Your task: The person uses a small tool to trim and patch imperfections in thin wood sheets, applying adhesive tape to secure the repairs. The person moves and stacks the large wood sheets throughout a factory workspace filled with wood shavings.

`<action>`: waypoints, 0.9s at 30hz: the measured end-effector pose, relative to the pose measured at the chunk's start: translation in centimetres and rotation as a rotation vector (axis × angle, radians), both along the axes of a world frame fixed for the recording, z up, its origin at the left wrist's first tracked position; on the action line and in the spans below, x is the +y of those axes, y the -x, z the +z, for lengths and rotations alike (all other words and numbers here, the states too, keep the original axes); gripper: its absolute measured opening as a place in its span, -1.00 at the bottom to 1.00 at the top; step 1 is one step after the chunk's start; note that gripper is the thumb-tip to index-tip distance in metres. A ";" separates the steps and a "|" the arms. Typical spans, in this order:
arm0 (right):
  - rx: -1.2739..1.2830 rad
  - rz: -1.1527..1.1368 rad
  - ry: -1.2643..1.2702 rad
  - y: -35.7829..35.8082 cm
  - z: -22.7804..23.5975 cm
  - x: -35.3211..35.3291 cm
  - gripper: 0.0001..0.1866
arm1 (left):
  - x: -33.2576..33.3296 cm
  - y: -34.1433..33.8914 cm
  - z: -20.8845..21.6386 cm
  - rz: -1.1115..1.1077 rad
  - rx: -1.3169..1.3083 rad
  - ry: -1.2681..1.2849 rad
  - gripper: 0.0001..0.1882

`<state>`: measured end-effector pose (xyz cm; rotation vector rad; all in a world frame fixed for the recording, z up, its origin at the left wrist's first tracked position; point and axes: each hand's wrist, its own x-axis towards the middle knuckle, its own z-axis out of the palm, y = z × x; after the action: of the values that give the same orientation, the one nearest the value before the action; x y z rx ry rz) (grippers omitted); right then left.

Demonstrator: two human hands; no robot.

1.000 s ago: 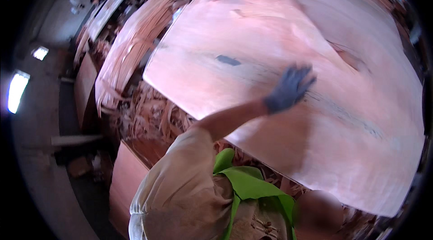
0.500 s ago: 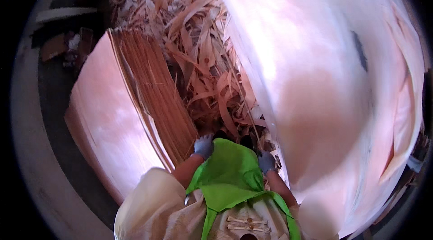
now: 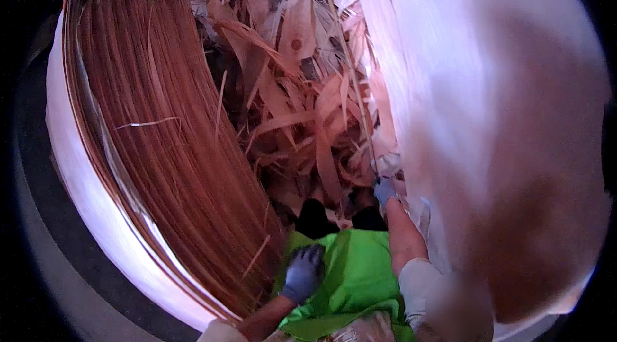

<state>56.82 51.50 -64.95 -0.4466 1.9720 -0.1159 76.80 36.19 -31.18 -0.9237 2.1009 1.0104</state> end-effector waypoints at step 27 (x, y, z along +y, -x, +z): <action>0.382 -0.072 0.517 -6.3 39.0 2.7 -0.55 | -2.3 1.7 -1.6 -0.347 0.385 0.159 -0.68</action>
<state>63.10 54.21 -25.98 -0.7755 2.3302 -0.6359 75.15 33.93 -32.78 -0.4288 2.5793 0.8989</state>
